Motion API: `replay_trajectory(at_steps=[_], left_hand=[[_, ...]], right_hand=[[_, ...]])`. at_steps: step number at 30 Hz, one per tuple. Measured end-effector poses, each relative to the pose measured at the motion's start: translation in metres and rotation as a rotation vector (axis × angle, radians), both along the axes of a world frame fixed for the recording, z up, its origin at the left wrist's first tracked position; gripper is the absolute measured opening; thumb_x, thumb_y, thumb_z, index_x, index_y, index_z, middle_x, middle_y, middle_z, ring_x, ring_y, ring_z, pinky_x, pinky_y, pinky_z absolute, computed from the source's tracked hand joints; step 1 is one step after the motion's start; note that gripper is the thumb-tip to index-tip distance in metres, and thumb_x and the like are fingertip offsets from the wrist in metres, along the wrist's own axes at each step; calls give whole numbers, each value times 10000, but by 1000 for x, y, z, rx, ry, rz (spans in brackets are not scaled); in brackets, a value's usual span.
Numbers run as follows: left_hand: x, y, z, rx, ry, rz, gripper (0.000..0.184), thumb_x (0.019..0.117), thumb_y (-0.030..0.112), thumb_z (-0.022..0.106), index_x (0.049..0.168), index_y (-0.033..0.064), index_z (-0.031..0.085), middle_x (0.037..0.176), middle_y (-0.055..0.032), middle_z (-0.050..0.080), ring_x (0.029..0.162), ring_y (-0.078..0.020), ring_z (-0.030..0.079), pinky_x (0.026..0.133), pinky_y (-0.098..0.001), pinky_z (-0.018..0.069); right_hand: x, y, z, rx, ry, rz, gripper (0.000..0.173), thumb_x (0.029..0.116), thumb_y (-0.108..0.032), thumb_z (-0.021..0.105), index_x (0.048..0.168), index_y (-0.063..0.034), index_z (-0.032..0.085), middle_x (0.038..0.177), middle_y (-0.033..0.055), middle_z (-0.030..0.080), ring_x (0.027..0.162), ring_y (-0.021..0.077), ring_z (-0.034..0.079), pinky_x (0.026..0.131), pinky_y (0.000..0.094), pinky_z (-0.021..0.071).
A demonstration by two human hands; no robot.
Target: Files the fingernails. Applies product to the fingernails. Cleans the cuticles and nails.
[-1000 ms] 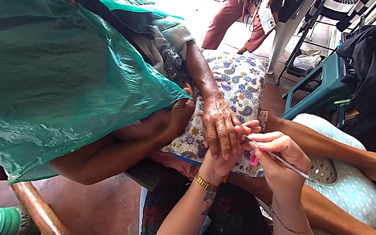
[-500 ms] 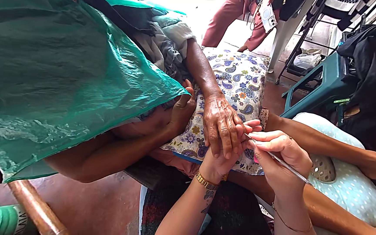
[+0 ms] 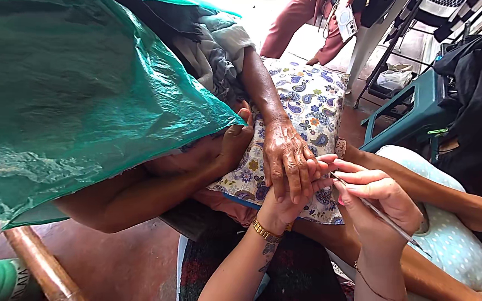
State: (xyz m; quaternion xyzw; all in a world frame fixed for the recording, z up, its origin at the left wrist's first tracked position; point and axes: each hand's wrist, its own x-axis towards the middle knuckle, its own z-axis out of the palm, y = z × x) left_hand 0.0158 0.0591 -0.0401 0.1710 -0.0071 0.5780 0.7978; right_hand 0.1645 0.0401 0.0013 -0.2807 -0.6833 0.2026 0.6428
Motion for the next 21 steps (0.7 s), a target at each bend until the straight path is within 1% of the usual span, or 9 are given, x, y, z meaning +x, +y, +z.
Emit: replay_trajectory(at_steps=[2,3,5,7,10,13,16,19,21], left_hand=[[0,0,3,-9,-3,15,233,1036,60,490,975,17,710,1022,-132,738,1032,-239,716,985,-405,550],[0,-1,4,-14,-1,20,227,1027,49,493,950,30,705,998,-122,740,1015,-223,720,972,-384,554],[0,-1,3,-9,23,26,228,1037,53,476,970,19,692,1028,-136,731,1037,-234,710,978,-392,548],[3,-1,1,16,90,52,262,1061,74,442,1026,5,692,1075,-142,729,1055,-237,708,972,-395,558],[9,-5,9,-27,251,108,306,1063,85,366,1014,58,667,939,-30,698,879,-104,669,821,-261,557],[7,-12,24,-141,291,114,323,1062,44,335,988,93,646,846,23,708,808,-39,682,764,-194,564],[-1,-10,26,-132,312,46,344,1076,71,311,978,114,638,831,34,704,802,-41,676,775,-207,559],[-7,-7,23,-101,337,-36,374,1087,108,292,975,98,649,821,11,707,774,-68,676,751,-226,562],[-10,-5,23,-120,328,-75,377,1091,119,290,969,92,646,820,-5,709,766,-80,679,736,-231,565]], right_hand=[[-3,2,0,10,-44,10,140,870,33,726,915,-97,700,977,60,764,1071,235,736,947,365,623],[-2,3,2,6,-87,28,127,875,29,716,909,-92,696,968,60,766,1073,230,736,959,367,618],[3,3,9,-19,-90,91,135,874,27,718,918,-100,709,957,60,767,1055,245,741,949,391,625],[7,4,16,-32,21,106,165,882,0,745,967,-141,734,988,40,761,1011,232,748,893,373,644],[1,12,26,-40,188,173,189,882,-16,772,1011,-151,739,1039,41,745,910,210,760,783,339,668],[-18,22,33,-96,224,297,172,899,-29,762,1036,-131,738,1073,69,738,891,215,764,744,328,671],[-27,37,44,-82,219,262,128,928,-55,732,1025,-138,724,1107,85,734,906,237,770,693,318,671],[-26,42,52,-58,220,209,78,957,-99,708,1016,-149,697,1127,94,734,902,251,774,666,322,671],[-27,38,54,-89,252,239,62,965,-100,696,1015,-136,686,1122,113,737,883,256,777,641,318,666]])
